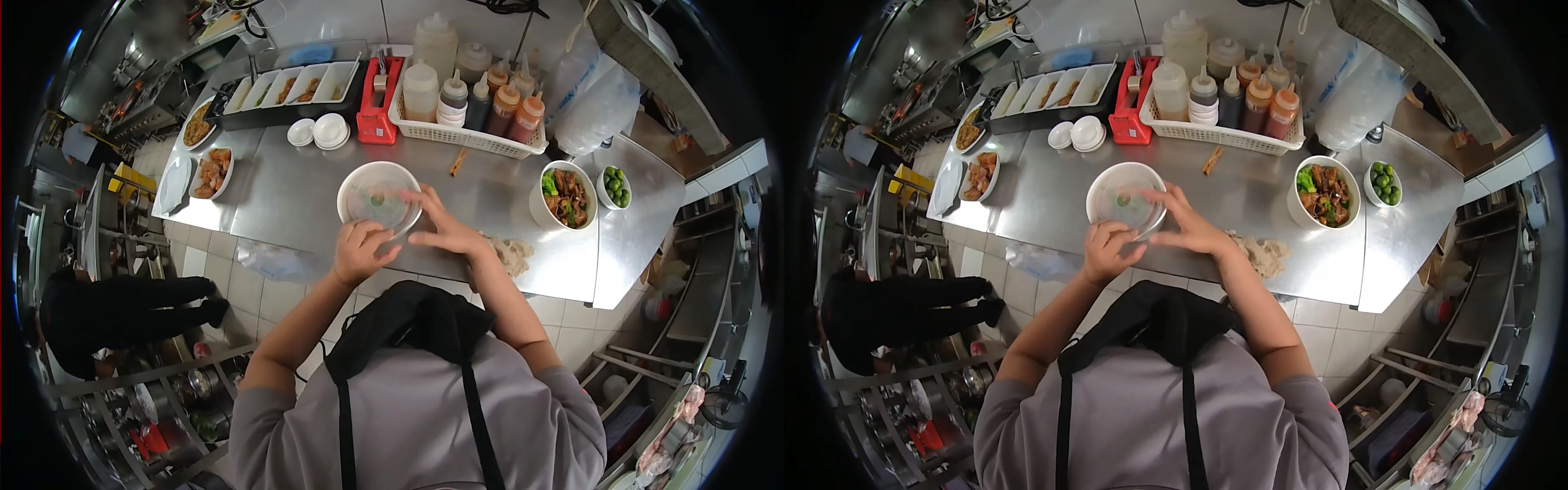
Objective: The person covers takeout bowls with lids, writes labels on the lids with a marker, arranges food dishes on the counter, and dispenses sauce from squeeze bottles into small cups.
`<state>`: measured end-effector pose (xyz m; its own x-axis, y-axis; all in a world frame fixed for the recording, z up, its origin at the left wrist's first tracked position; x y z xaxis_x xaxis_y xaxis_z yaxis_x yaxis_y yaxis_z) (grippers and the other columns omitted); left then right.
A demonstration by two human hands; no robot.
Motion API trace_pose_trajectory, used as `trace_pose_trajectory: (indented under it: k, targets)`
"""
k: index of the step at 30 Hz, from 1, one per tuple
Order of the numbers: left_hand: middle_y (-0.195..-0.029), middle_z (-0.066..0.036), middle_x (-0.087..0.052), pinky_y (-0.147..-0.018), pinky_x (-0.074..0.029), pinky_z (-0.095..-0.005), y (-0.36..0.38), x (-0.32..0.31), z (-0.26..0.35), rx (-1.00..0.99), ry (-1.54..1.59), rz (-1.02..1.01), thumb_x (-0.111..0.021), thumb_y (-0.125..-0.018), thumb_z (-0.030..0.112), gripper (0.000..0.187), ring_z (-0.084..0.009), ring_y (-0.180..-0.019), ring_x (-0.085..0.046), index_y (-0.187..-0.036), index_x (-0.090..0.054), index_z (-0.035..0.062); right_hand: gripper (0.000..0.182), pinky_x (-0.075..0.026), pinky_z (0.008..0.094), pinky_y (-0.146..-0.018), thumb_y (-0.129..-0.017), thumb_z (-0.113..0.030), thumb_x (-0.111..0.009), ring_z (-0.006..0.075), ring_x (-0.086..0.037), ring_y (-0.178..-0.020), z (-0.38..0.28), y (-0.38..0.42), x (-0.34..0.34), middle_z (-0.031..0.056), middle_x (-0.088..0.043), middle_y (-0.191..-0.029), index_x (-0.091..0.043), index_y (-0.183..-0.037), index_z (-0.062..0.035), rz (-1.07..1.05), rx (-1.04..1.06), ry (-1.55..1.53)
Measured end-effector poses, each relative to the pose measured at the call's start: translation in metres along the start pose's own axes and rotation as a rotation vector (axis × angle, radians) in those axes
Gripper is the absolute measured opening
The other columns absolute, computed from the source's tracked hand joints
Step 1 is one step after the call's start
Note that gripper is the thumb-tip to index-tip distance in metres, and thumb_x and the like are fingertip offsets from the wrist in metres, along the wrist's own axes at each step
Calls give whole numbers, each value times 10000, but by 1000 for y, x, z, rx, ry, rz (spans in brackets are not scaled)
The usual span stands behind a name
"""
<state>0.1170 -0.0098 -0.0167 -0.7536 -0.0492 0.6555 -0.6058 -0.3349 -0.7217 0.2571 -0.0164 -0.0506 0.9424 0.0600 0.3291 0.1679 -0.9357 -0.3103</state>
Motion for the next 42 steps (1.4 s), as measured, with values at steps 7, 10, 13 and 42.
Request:
trace_pose_trajectory:
  k: [7, 10, 13, 42]
  targets:
    - [-936, -53, -588, -741, -434, -358, 2, -4, -12, 139, 140, -97, -700, -690, 210, 218, -259, -854, -524, -874, -656, 100, 415, -377, 316, -935, -942, -239, -438, 257, -500, -1100, 45, -52, 17, 184, -493, -1218, -422, -1327, -86, 336, -358, 165]
    - [-937, -54, -591, -767, -424, -354, -10, -13, -9, 239, -15, -191, -692, -691, 235, 254, -261, -876, -520, -889, -652, 82, 374, -390, 285, -911, -950, -193, -417, 217, -530, -1042, 65, -44, 8, 167, -527, -1191, -457, -1291, -46, 337, -485, -87]
    - [-979, -62, -580, -815, -395, -382, -21, -30, -5, 409, -169, -389, -686, -694, 270, 355, -266, -905, -508, -976, -622, 65, 353, -401, 267, -897, -954, -164, -403, 178, -523, -1038, 60, -39, 2, 128, -527, -1205, -472, -1268, -17, 395, -566, -301]
    - [-1399, -62, -385, -1065, -244, -469, -20, -65, 2, 170, -504, -432, -543, -861, 274, 485, -353, -1288, -329, -1316, -455, 134, 279, -486, 282, -731, -840, -136, -549, 197, -623, -809, 18, 402, 479, 122, -645, -909, -618, -1072, 2, 1819, -382, 273]
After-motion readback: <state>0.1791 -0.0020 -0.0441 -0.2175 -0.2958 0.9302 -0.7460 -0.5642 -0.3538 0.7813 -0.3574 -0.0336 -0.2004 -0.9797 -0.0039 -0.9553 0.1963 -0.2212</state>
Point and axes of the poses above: each hand's wrist, its own y-axis away from the middle knuckle, its own x-axis out of the back of the hand, z = x × y, the point moved 9 cm from there along -y, towards the middle knuckle
